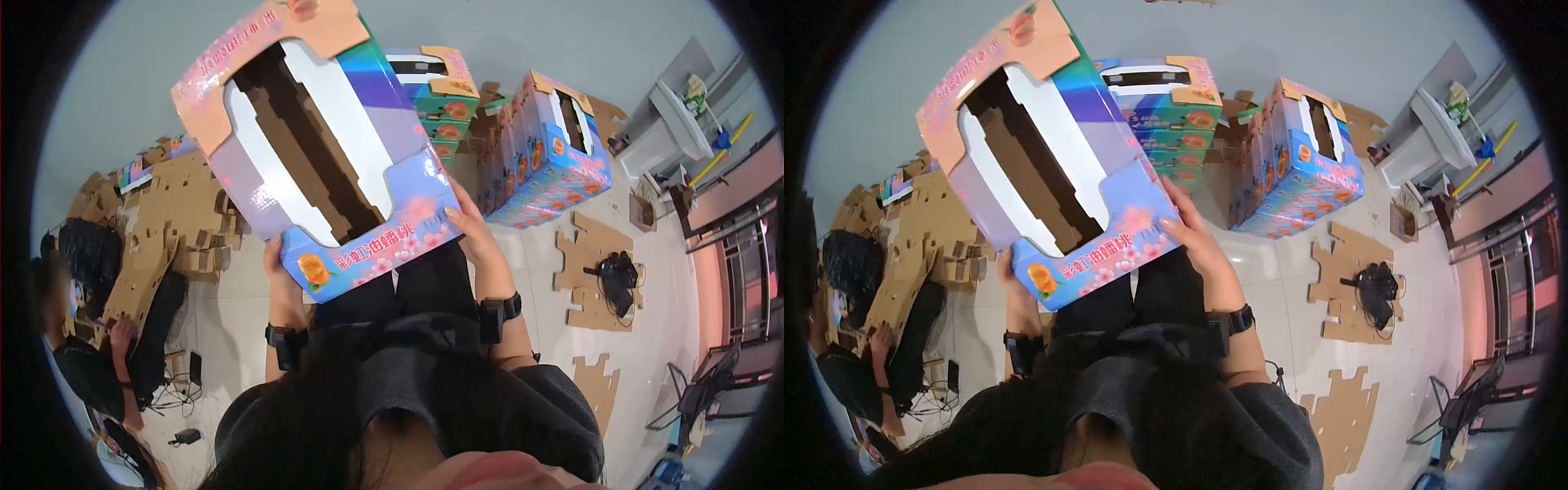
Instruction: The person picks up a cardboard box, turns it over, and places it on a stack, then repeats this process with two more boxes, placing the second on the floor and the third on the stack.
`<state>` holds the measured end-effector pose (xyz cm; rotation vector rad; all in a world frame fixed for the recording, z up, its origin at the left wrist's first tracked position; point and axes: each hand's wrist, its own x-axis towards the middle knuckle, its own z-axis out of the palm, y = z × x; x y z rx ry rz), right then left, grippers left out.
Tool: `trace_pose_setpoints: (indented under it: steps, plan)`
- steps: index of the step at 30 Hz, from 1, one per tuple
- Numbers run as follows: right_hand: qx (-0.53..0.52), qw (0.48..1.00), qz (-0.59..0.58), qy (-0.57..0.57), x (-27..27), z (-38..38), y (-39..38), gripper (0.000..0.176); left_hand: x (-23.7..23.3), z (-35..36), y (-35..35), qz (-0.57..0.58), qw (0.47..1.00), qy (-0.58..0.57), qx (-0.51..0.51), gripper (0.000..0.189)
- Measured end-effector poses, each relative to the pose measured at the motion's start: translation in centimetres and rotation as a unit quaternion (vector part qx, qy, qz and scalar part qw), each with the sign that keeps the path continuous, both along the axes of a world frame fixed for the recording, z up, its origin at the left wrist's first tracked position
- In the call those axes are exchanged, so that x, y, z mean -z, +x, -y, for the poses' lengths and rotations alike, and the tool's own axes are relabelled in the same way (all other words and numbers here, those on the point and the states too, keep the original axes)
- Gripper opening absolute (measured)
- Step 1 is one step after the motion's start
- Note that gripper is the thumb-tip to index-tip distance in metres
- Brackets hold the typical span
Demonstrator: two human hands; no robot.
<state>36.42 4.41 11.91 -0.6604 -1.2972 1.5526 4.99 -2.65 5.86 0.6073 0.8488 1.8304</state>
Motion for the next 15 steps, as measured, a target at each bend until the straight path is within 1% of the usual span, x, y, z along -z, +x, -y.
trace_pose_setpoints:
  steps: [1,3,4,6,7,8,9,10,12,14,15]
  plan:
    - [0.010,1.000,-0.013,0.008,-0.1,-0.2,0.2,0.078,0.0,-0.8,0.0,0.018,0.999,0.015,0.024,0.060]
    - [0.053,0.993,-0.102,0.013,1.0,-0.5,0.3,0.080,-0.2,-2.7,-0.1,0.056,0.995,0.045,0.068,0.059]
    - [0.074,0.986,-0.147,0.018,1.9,-0.9,0.3,0.081,-1.2,-3.7,0.5,0.039,0.995,0.042,0.080,0.059]
    - [0.132,0.975,-0.179,-0.028,3.6,-1.1,0.3,0.068,-3.0,-5.5,2.7,0.002,0.994,0.034,0.106,0.059]
    - [0.124,0.972,-0.197,-0.039,3.3,-1.1,0.4,0.066,-3.2,-6.4,4.1,-0.003,0.995,0.002,0.099,0.057]
    - [0.116,0.968,-0.216,-0.050,3.0,-1.1,0.5,0.064,-3.1,-7.4,5.1,-0.015,0.990,-0.005,0.139,0.056]
    - [0.131,0.969,-0.202,-0.061,2.8,-1.1,0.8,0.060,-4.0,-8.1,6.7,-0.024,0.988,-0.010,0.155,0.056]
    - [0.149,0.962,-0.219,-0.069,2.3,-1.2,1.4,0.059,-5.2,-8.8,8.4,-0.032,0.985,-0.014,0.171,0.057]
    - [0.182,0.948,-0.249,-0.079,0.8,-1.7,3.2,0.057,-6.9,-10.3,11.0,-0.089,0.975,-0.018,0.202,0.060]
    - [0.209,0.935,-0.278,-0.072,1.9,-2.5,5.7,0.049,-7.9,-11.7,13.1,-0.150,0.957,-0.011,0.248,0.067]
    - [0.213,0.929,-0.296,-0.069,2.6,-3.0,7.0,0.047,-8.6,-11.7,14.5,-0.147,0.954,-0.017,0.262,0.070]
